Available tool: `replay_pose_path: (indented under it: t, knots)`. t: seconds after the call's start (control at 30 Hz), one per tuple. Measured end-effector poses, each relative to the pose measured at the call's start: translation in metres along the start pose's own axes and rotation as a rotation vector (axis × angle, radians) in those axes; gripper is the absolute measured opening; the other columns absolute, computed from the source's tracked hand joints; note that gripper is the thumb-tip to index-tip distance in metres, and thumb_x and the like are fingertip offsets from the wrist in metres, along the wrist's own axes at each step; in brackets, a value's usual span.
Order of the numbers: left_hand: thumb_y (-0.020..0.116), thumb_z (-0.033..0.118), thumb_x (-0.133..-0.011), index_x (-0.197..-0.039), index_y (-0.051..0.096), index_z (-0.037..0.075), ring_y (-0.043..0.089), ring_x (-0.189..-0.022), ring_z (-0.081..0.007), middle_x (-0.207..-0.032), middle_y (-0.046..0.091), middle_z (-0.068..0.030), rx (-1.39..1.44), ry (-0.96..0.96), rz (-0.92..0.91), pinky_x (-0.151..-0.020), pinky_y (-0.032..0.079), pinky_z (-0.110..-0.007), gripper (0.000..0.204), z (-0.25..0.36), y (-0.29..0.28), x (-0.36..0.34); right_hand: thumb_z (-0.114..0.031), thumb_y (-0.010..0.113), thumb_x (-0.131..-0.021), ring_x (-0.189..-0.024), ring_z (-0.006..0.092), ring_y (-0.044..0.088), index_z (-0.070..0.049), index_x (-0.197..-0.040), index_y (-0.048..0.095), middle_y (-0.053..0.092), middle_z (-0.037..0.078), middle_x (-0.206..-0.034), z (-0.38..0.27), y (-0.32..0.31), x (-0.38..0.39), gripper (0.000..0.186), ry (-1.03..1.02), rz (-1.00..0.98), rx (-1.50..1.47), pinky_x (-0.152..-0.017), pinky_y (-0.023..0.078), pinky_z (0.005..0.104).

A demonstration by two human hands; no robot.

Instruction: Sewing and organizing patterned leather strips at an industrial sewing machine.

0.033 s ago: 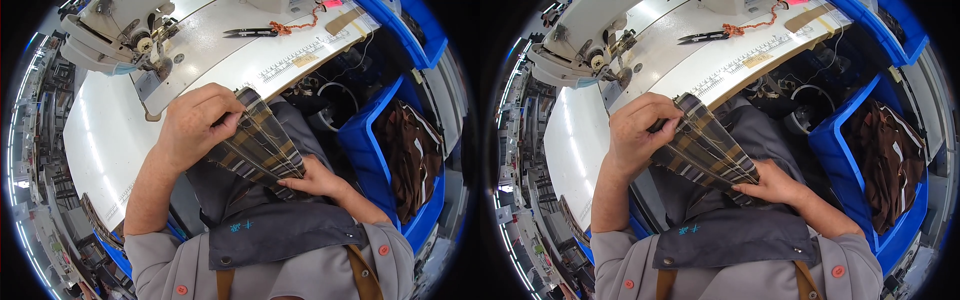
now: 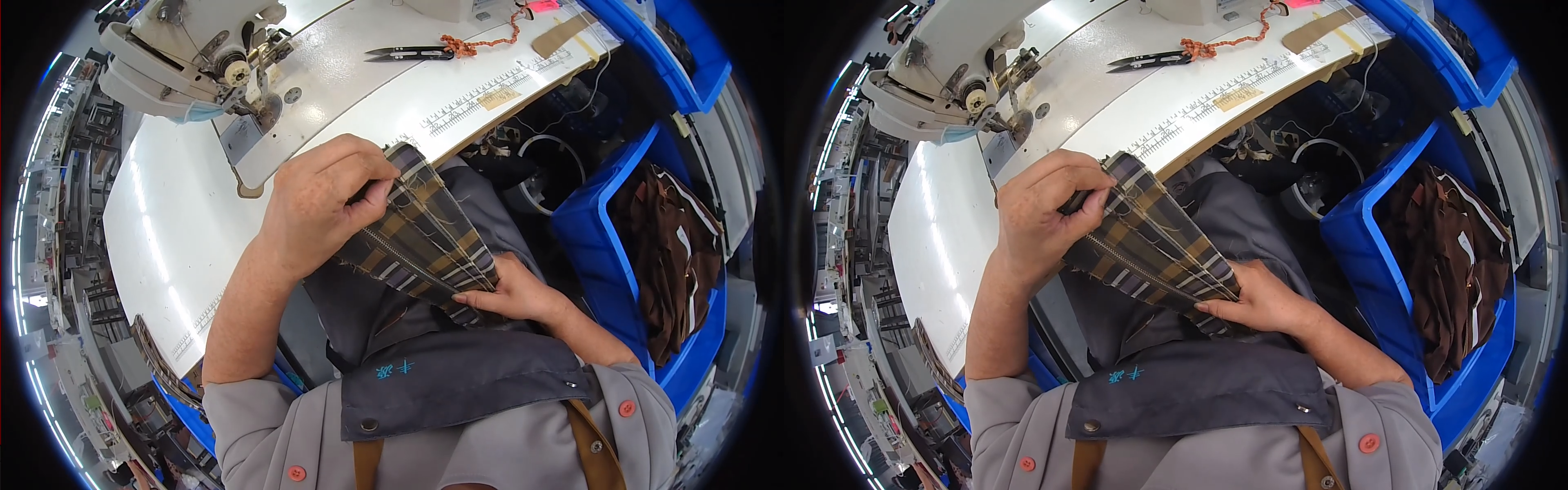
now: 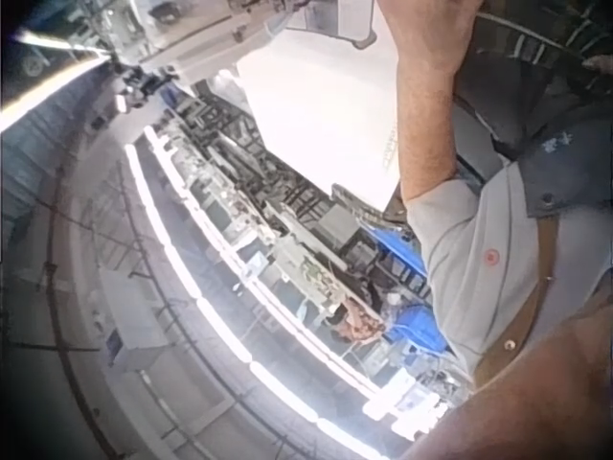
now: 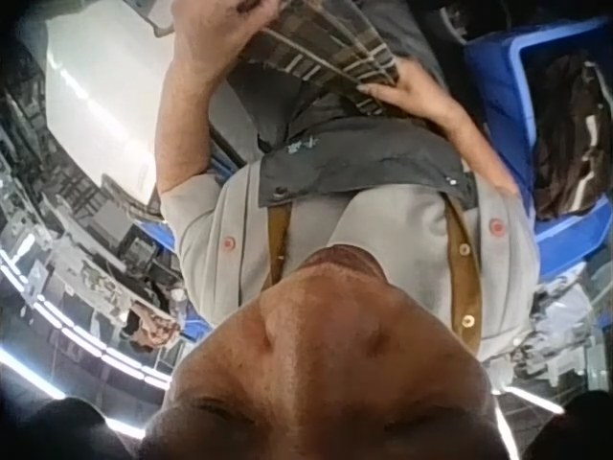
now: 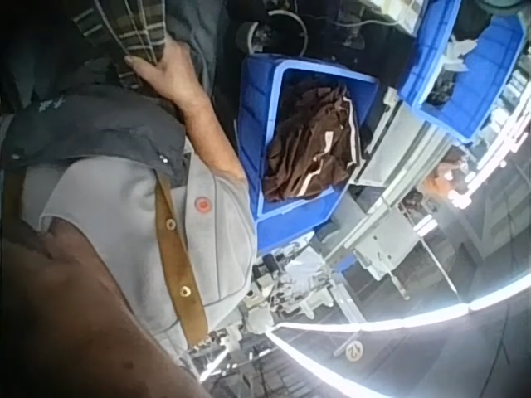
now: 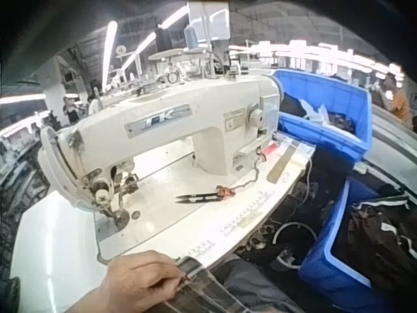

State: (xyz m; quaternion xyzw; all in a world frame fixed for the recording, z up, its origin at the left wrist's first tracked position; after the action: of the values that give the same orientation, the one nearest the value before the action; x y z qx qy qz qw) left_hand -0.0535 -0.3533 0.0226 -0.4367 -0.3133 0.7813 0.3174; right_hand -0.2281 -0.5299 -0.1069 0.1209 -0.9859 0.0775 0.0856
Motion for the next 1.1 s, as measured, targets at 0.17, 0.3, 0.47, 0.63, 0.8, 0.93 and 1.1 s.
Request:
replay_pose_path:
  t: [0.17, 0.3, 0.47, 0.63, 0.8, 0.93, 1.1]
  knots:
    - [0.073, 0.0, -0.079, -0.091, 0.075, 0.002, 0.068, -0.074, -0.0155, -0.089, 0.073, -0.0083, 0.074, -0.132, 0.026, -0.066, 0.054, -0.027, 0.012, -0.009, 0.003, 0.002, -0.014, 0.08, -0.09, -0.077, 0.0128, 0.07, 0.003, -0.111, 0.071, 0.077, 0.011, -0.088, -0.004, 0.0, 0.001, 0.028, 0.015, -0.009, 0.013, -0.074, 0.055, 0.0289]
    - [0.072, 0.001, -0.08, -0.091, 0.076, 0.001, 0.065, -0.071, -0.0114, -0.087, 0.073, -0.0065, 0.159, -0.191, -0.001, -0.065, 0.052, -0.025, 0.012, -0.018, 0.005, 0.003, -0.019, 0.077, -0.093, -0.095, 0.0257, 0.076, 0.001, -0.118, 0.065, 0.077, 0.016, -0.103, 0.0, 0.002, 0.003, 0.035, -0.001, -0.067, 0.061, -0.085, 0.056, 0.0349]
    - [0.07, 0.001, -0.088, -0.094, 0.075, 0.0, 0.062, -0.073, -0.0076, -0.087, 0.072, -0.0032, 0.35, -0.431, 0.01, -0.068, 0.051, -0.024, 0.009, -0.035, 0.004, 0.008, -0.018, 0.077, -0.093, -0.096, 0.0263, 0.076, 0.001, -0.119, 0.064, 0.077, 0.016, -0.103, 0.0, 0.003, 0.004, 0.035, -0.004, -0.074, 0.072, -0.085, 0.056, 0.0349]
    - [0.068, 0.003, -0.095, -0.1, 0.075, 0.0, 0.063, -0.084, -0.0078, -0.094, 0.071, -0.0049, 0.635, -0.443, 0.01, -0.075, 0.049, -0.023, 0.009, -0.046, 0.004, 0.015, -0.016, 0.077, -0.092, -0.097, 0.0259, 0.076, 0.001, -0.12, 0.064, 0.077, 0.016, -0.104, 0.002, 0.004, 0.003, 0.035, -0.033, -0.057, 0.042, -0.085, 0.057, 0.0339]
    - [0.073, 0.004, -0.09, -0.096, 0.075, 0.001, 0.061, -0.081, -0.0081, -0.094, 0.071, -0.0037, 0.592, -0.376, -0.053, -0.074, 0.048, -0.023, 0.007, -0.035, 0.001, 0.005, -0.015, 0.077, -0.092, -0.096, 0.0251, 0.076, 0.001, -0.119, 0.064, 0.077, 0.016, -0.104, 0.001, 0.003, 0.003, 0.034, 0.0, -0.06, 0.026, -0.085, 0.057, 0.0334]
    - [0.077, 0.006, -0.085, -0.09, 0.073, 0.002, 0.058, -0.078, -0.0084, -0.093, 0.07, -0.0025, 0.433, -0.308, -0.126, -0.072, 0.046, -0.024, 0.008, -0.03, 0.004, 0.006, -0.015, 0.077, -0.092, -0.097, 0.0247, 0.076, 0.0, -0.119, 0.065, 0.077, 0.015, -0.104, 0.001, 0.004, 0.003, 0.034, -0.022, -0.045, 0.008, -0.085, 0.057, 0.0332]
    - [0.075, 0.006, -0.088, -0.089, 0.071, 0.001, 0.057, -0.079, -0.0076, -0.092, 0.068, -0.0016, 0.455, -0.38, -0.122, -0.072, 0.046, -0.023, 0.006, -0.035, 0.009, 0.008, -0.014, 0.078, -0.091, -0.091, 0.0181, 0.073, 0.002, -0.118, 0.067, 0.077, 0.014, -0.101, 0.0, 0.004, 0.003, 0.033, 0.015, -0.037, 0.002, -0.08, 0.056, 0.0309]
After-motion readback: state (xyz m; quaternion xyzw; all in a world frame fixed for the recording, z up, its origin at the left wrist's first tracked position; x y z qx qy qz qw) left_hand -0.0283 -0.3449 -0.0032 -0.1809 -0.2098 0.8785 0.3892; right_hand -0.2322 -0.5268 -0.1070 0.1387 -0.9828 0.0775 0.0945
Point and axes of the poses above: each hand's wrist, its own x-axis away from the middle knuckle, its own y-axis out of the palm, z = x × y, the point moved 4 cm from there along -x, towards the middle knuckle
